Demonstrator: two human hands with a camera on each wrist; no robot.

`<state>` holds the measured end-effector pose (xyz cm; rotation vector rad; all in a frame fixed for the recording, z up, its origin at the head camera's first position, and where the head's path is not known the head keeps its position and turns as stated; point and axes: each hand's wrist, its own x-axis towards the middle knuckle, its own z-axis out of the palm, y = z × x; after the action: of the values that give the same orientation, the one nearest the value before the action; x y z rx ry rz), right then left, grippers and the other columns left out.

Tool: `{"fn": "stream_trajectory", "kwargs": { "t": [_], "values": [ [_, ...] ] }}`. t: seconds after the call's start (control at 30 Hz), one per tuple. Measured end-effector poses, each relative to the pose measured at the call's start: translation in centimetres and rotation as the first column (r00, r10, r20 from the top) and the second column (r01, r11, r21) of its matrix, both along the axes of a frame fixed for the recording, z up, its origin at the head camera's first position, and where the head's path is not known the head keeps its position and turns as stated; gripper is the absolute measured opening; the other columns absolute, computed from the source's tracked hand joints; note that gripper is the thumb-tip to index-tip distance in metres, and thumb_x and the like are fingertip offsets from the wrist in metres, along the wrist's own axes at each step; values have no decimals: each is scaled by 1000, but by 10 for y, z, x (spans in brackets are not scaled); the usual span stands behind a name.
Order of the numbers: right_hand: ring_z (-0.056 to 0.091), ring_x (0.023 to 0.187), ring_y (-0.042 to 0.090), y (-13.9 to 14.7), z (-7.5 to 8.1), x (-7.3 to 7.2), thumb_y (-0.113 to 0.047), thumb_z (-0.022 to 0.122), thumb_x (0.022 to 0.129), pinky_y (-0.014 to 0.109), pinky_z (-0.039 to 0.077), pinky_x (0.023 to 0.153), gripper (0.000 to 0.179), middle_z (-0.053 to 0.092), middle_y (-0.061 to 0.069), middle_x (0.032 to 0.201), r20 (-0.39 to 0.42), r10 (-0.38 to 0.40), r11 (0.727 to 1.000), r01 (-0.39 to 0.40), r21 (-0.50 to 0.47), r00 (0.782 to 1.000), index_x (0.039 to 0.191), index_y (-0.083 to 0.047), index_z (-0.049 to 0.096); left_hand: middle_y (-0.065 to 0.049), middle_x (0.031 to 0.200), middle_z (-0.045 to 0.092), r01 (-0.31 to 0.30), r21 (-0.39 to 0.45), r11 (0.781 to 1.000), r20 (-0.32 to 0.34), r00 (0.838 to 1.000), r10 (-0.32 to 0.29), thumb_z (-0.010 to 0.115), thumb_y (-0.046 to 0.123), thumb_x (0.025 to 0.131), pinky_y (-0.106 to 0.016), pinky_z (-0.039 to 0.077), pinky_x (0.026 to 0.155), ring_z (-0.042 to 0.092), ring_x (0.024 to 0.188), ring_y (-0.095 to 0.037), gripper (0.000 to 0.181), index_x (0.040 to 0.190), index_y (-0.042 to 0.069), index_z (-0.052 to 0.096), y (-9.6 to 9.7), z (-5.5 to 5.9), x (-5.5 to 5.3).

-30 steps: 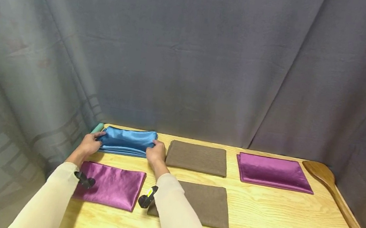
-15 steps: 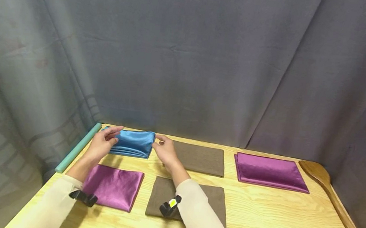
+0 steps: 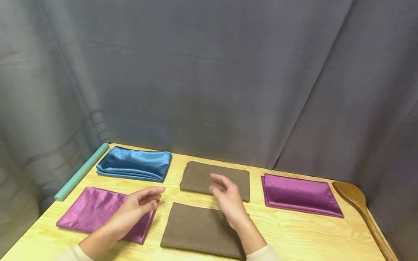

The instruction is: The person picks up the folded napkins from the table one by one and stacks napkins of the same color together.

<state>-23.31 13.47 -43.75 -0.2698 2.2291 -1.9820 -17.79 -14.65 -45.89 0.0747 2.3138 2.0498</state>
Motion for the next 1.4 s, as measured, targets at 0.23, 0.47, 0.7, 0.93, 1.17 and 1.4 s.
{"fn": "stream_trajectory", "kwargs": {
  "t": [0.23,0.47,0.7,0.93,1.17,1.4],
  "values": [
    [63,120,12,51,-15,32,-11,54,106,16,50,98,45,54,24,147,33,-95,994,93,54,995,148,2,49,-27,150,53,65,-1,998,5,998,-65,60,-5,91,-51,35,121,46,143,-45,51,142,-4,56,18,-16,18],
    [63,113,0,82,-20,52,-14,57,105,12,49,93,44,57,24,144,51,-186,974,178,140,981,146,2,52,-26,152,50,94,-13,996,18,995,-93,63,-3,89,-55,31,123,41,146,-46,55,143,-2,55,23,-24,27],
    [61,114,4,98,-29,59,-12,57,104,18,54,96,47,53,26,147,106,-188,965,164,206,976,147,7,48,-26,150,53,146,-39,989,10,989,-145,63,-2,89,-54,28,124,38,149,-44,54,142,-5,55,26,-30,29],
    [61,116,12,98,-36,60,-8,56,102,24,57,91,44,58,25,144,108,-135,956,101,275,985,143,7,53,-27,150,52,136,-52,989,0,991,-136,62,-2,89,-54,31,122,41,147,-44,48,136,-6,60,29,-29,29],
    [61,108,6,96,-38,61,-9,60,100,21,54,85,41,63,21,138,91,-148,950,116,288,985,140,4,58,-31,152,48,124,-26,992,-2,992,-124,62,-3,89,-49,37,120,43,146,-43,45,134,-6,63,33,-32,30],
    [62,112,12,98,-39,60,-7,61,99,18,54,86,40,62,22,139,76,-113,952,86,295,991,138,3,60,-24,149,55,116,-24,993,1,993,-116,63,-3,88,-55,32,122,41,146,-42,46,134,-2,65,38,-35,27]
  ]
}}
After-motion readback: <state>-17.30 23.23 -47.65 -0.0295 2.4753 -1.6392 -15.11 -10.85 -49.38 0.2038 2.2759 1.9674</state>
